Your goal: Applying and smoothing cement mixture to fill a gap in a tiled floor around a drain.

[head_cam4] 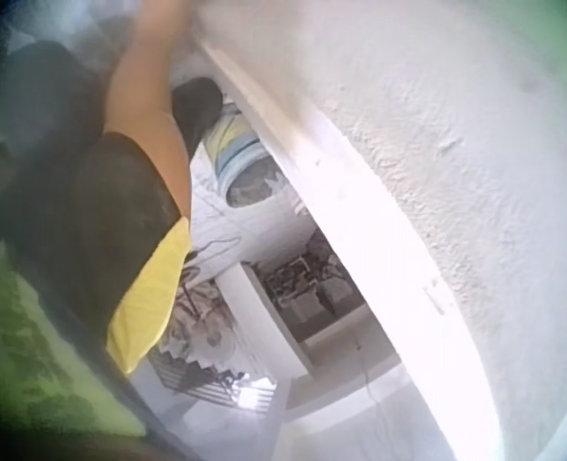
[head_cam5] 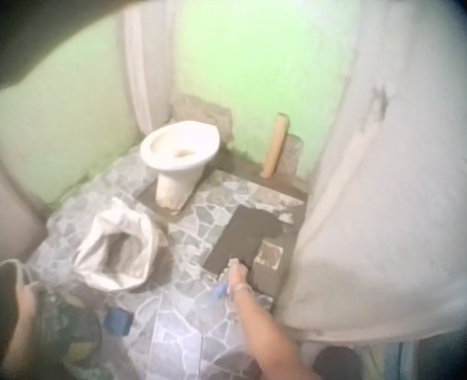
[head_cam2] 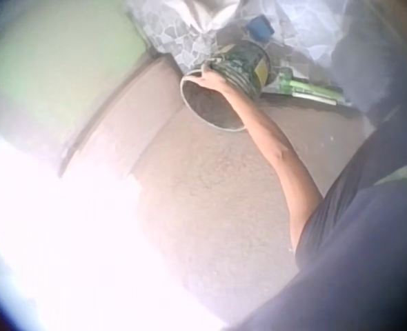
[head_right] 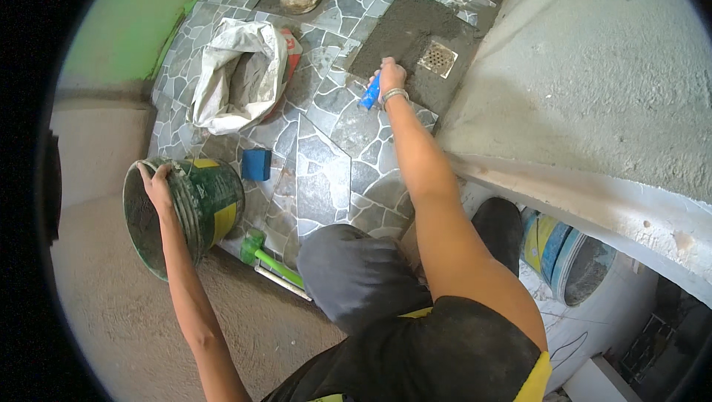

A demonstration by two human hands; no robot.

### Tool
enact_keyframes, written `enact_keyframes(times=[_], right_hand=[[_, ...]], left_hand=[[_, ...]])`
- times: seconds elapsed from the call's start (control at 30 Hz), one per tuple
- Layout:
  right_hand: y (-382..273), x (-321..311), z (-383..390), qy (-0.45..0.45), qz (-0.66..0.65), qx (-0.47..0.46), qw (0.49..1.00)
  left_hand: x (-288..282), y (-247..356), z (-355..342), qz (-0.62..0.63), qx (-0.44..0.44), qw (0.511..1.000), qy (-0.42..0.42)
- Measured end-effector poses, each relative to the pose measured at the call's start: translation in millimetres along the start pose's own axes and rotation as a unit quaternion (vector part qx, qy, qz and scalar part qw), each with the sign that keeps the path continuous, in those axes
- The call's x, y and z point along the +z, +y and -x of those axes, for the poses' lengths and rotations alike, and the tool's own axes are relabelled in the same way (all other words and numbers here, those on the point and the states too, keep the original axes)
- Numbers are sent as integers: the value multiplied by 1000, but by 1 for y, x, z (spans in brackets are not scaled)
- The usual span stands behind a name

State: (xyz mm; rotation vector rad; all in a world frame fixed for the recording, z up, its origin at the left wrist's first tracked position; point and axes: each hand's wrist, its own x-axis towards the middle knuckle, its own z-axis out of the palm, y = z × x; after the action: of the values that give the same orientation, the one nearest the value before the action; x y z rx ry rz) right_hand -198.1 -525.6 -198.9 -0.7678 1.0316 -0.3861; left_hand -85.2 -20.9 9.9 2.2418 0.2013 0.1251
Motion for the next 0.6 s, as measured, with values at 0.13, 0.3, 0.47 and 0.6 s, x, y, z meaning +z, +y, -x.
enact_keyframes(times=[0.13, 0.3, 0.47, 0.6], right_hand=[[-6, -1, -4, 0, 38, 25, 999], [-9, -5, 7, 3, 98, 14, 995], [-23, -17, 17, -65, 207, -12, 976], [-42, -20, 14, 13, 469, -107, 877]], left_hand=[[2, 2, 1, 42, 23, 999, 11], [3, 6, 5, 31, 56, 998, 29], [2, 5, 5, 54, 40, 997, 33], [2, -4, -2, 47, 21, 999, 19]])
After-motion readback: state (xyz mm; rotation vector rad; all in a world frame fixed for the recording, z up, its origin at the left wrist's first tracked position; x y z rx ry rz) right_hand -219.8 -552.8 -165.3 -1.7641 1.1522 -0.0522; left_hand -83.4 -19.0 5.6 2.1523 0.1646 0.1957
